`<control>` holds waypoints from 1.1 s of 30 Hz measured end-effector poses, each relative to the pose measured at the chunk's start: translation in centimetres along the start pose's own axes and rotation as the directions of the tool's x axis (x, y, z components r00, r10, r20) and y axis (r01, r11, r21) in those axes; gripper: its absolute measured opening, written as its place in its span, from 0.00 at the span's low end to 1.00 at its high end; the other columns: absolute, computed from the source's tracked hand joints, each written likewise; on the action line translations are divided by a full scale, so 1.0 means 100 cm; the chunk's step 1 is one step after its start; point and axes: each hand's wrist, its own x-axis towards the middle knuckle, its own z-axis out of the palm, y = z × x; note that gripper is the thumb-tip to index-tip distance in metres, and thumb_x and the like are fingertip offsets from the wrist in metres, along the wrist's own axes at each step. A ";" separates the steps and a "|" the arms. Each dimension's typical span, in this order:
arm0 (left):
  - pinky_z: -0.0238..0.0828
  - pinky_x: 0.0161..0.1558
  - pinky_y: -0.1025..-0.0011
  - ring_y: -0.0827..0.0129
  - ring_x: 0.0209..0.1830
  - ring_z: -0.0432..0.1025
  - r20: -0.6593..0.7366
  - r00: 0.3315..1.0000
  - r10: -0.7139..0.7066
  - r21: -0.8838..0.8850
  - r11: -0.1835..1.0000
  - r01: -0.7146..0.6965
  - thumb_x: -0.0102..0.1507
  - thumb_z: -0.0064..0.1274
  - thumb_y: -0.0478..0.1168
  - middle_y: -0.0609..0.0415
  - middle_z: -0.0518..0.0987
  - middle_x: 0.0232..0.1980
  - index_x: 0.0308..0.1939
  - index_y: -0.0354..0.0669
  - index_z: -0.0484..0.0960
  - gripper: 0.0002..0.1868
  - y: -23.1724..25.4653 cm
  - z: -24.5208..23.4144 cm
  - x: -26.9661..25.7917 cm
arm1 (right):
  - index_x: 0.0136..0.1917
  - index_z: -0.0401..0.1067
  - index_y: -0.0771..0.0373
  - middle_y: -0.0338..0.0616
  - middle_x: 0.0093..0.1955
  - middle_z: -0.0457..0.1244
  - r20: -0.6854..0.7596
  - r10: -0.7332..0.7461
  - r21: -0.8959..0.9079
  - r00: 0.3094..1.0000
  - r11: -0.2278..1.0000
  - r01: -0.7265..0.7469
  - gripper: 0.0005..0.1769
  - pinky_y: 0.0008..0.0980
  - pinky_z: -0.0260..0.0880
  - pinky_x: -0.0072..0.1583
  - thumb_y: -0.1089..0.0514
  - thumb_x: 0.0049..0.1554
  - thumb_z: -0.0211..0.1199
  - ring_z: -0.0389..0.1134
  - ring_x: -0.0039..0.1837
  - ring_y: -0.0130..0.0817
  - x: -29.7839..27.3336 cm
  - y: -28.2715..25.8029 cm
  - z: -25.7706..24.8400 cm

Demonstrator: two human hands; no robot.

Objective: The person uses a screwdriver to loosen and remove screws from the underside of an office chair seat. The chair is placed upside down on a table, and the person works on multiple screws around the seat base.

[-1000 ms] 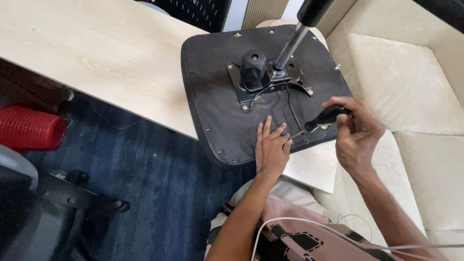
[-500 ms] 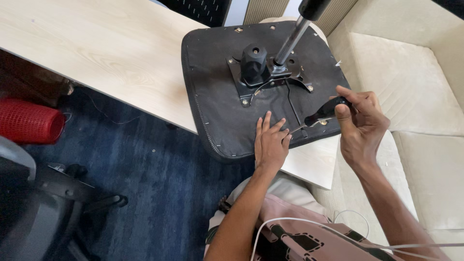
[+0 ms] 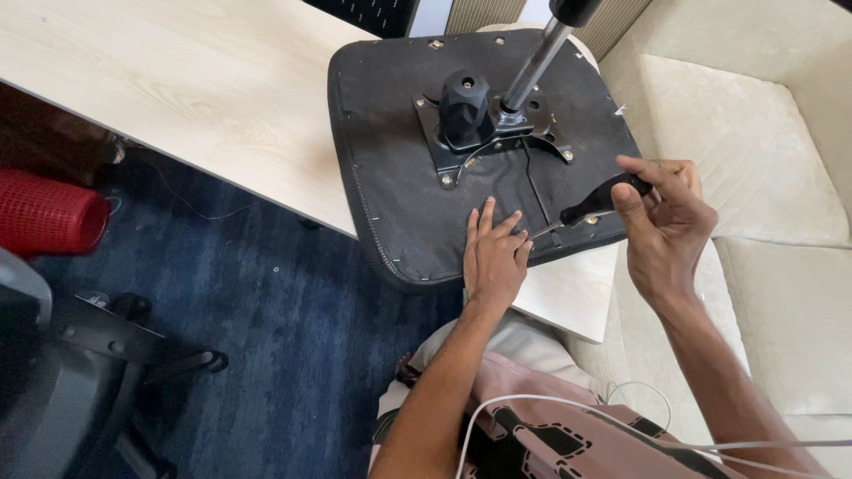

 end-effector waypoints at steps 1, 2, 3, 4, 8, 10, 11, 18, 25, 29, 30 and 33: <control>0.37 0.80 0.54 0.55 0.79 0.55 0.009 1.000 -0.008 0.004 1.000 0.008 0.63 0.57 0.43 0.52 0.80 0.64 0.43 0.43 0.90 0.11 0.000 0.001 0.000 | 0.65 0.72 0.72 0.43 0.55 0.59 0.008 0.005 0.044 1.000 0.999 -0.006 0.13 0.22 0.66 0.54 0.67 0.67 0.61 0.63 0.56 0.26 -0.001 0.001 -0.001; 0.37 0.80 0.54 0.55 0.79 0.56 0.017 1.000 -0.014 0.009 1.000 0.014 0.63 0.58 0.43 0.53 0.80 0.64 0.43 0.43 0.90 0.11 0.000 0.001 0.000 | 0.66 0.71 0.71 0.43 0.56 0.62 0.015 0.010 0.089 1.000 0.996 -0.011 0.13 0.22 0.71 0.59 0.67 0.69 0.60 0.67 0.58 0.26 -0.001 0.002 -0.002; 0.38 0.81 0.54 0.55 0.79 0.56 0.025 0.999 -0.020 0.015 1.000 0.020 0.63 0.58 0.43 0.53 0.80 0.64 0.43 0.43 0.90 0.11 0.001 0.001 0.000 | 0.68 0.70 0.70 0.42 0.56 0.64 0.021 0.014 0.135 1.000 0.991 -0.016 0.12 0.22 0.75 0.63 0.68 0.71 0.58 0.72 0.61 0.27 -0.002 0.003 -0.003; 0.38 0.81 0.54 0.55 0.79 0.56 0.019 1.000 -0.018 0.008 1.000 0.018 0.63 0.58 0.43 0.53 0.80 0.64 0.43 0.43 0.90 0.11 0.001 0.000 0.000 | 0.65 0.71 0.71 0.44 0.56 0.65 0.020 0.058 0.089 0.998 0.994 -0.059 0.15 0.20 0.70 0.58 0.71 0.67 0.53 0.70 0.58 0.27 -0.004 0.004 -0.004; 0.38 0.80 0.53 0.54 0.79 0.55 0.008 1.000 -0.013 -0.002 1.000 0.013 0.62 0.58 0.43 0.52 0.80 0.65 0.43 0.43 0.90 0.11 0.000 0.000 0.001 | 0.61 0.71 0.71 0.50 0.59 0.69 0.050 0.091 0.111 0.995 0.989 -0.096 0.17 0.19 0.69 0.57 0.76 0.63 0.46 0.70 0.59 0.29 -0.008 0.010 -0.006; 0.38 0.80 0.53 0.54 0.79 0.55 0.013 1.000 -0.010 0.003 1.000 0.010 0.63 0.57 0.43 0.52 0.79 0.65 0.44 0.43 0.90 0.12 0.000 -0.001 0.001 | 0.63 0.71 0.71 0.50 0.61 0.69 0.066 0.036 0.195 0.997 0.980 -0.048 0.14 0.20 0.73 0.63 0.74 0.68 0.49 0.71 0.63 0.29 -0.009 0.013 -0.004; 0.38 0.80 0.53 0.54 0.79 0.55 0.018 1.000 -0.008 0.006 1.000 0.008 0.63 0.57 0.43 0.52 0.79 0.65 0.44 0.43 0.90 0.12 0.000 -0.001 0.001 | 0.64 0.71 0.71 0.50 0.61 0.68 0.065 0.009 0.220 0.998 0.975 -0.023 0.12 0.21 0.72 0.64 0.73 0.69 0.52 0.71 0.63 0.29 -0.009 0.014 -0.002; 0.39 0.80 0.53 0.54 0.80 0.55 0.024 1.000 -0.005 0.004 1.000 0.005 0.63 0.56 0.43 0.52 0.79 0.65 0.42 0.43 0.91 0.11 0.000 -0.001 0.000 | 0.67 0.72 0.71 0.51 0.59 0.61 0.008 0.034 0.033 0.999 0.999 -0.034 0.15 0.23 0.75 0.59 0.74 0.68 0.62 0.70 0.61 0.31 -0.009 0.009 0.001; 0.39 0.80 0.52 0.52 0.79 0.55 0.004 1.000 -0.008 -0.040 0.999 0.008 0.62 0.57 0.42 0.50 0.80 0.64 0.43 0.40 0.90 0.12 -0.001 -0.002 0.000 | 0.63 0.70 0.67 0.48 0.59 0.69 0.062 0.143 0.154 0.988 0.977 -0.151 0.14 0.19 0.69 0.56 0.71 0.66 0.50 0.71 0.62 0.29 -0.006 0.004 0.001; 0.39 0.80 0.52 0.52 0.80 0.55 -0.005 1.000 -0.015 -0.053 0.998 0.014 0.62 0.58 0.42 0.50 0.80 0.64 0.43 0.40 0.90 0.12 -0.001 -0.002 0.001 | 0.61 0.72 0.69 0.46 0.62 0.64 0.050 0.051 0.192 0.997 0.980 -0.060 0.08 0.18 0.69 0.59 0.66 0.69 0.60 0.67 0.61 0.26 -0.004 0.007 0.002; 0.39 0.80 0.52 0.52 0.80 0.56 -0.016 1.000 -0.010 -0.059 0.998 0.009 0.62 0.58 0.42 0.50 0.80 0.64 0.44 0.39 0.90 0.12 -0.001 -0.002 0.000 | 0.62 0.73 0.71 0.47 0.65 0.62 0.047 0.025 0.169 0.999 0.985 -0.033 0.08 0.17 0.67 0.57 0.66 0.71 0.63 0.65 0.60 0.26 -0.004 0.007 0.002; 0.39 0.80 0.52 0.52 0.80 0.56 -0.025 1.000 -0.002 -0.032 0.999 0.001 0.62 0.58 0.41 0.51 0.80 0.63 0.46 0.38 0.89 0.13 -0.001 -0.001 0.000 | 0.60 0.76 0.71 0.48 0.57 0.57 -0.020 0.178 -0.015 0.984 0.984 -0.179 0.11 0.21 0.57 0.45 0.67 0.63 0.66 0.57 0.49 0.28 -0.004 0.004 0.003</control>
